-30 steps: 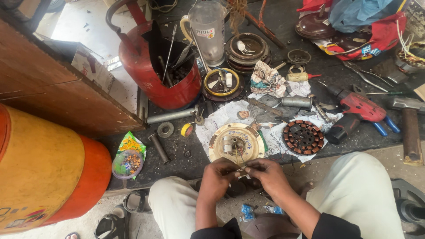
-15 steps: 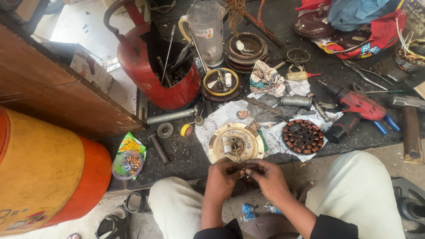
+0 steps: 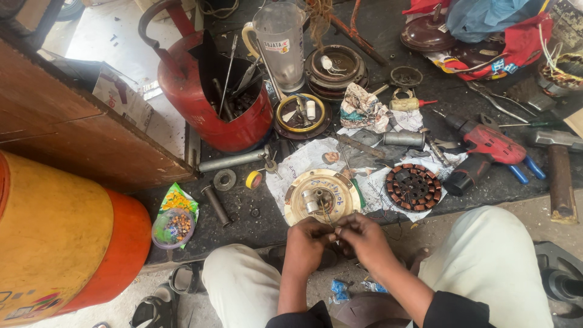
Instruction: The person sits on the floor and uses a screwdriver to adjust and tighten components inside a circular motor part. They manipulate wires and small metal pieces by hand, occasionally picking up and placing down tools and parts on the cluttered work surface.
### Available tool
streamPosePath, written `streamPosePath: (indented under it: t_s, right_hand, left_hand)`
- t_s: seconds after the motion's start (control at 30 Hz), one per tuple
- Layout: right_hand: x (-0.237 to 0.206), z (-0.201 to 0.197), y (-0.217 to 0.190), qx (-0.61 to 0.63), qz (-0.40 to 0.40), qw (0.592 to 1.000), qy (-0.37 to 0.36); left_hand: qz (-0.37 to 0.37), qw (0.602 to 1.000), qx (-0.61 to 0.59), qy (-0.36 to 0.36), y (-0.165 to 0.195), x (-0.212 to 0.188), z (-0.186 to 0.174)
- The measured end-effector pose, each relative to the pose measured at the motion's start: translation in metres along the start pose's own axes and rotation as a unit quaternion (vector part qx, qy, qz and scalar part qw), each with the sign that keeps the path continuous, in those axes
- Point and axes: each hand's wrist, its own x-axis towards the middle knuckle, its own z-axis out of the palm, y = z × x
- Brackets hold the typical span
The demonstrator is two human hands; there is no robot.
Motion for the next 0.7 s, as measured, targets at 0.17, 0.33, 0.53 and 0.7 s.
streamPosePath:
  t_s: [0.17,0.33,0.53,0.7]
  right_hand:
    - [-0.001,-0.007,0.000,0.152,0.085,0.985,-0.019]
    - [-0.004,-0.008,0.003,-0.034,-0.057,0.997,-0.043]
    - [-0.016,-0.009,-0.001,-0.307,-0.279,0.910,0.024]
    - [-0.010,-0.016,0.006,-0.368,-0.333,0.868,0.026]
  left_hand:
    - [0.057,0.998,0.029,0.017,-0.005,0.004,0.003]
    - [0.063,0.997,0.031,0.026,-0.008,0.005,0.005]
    - [0.078,0.996,0.045,0.025,-0.010,0.005,0.009]
    - [0.067,0.997,0.032,0.019,-0.006,0.005,0.011]
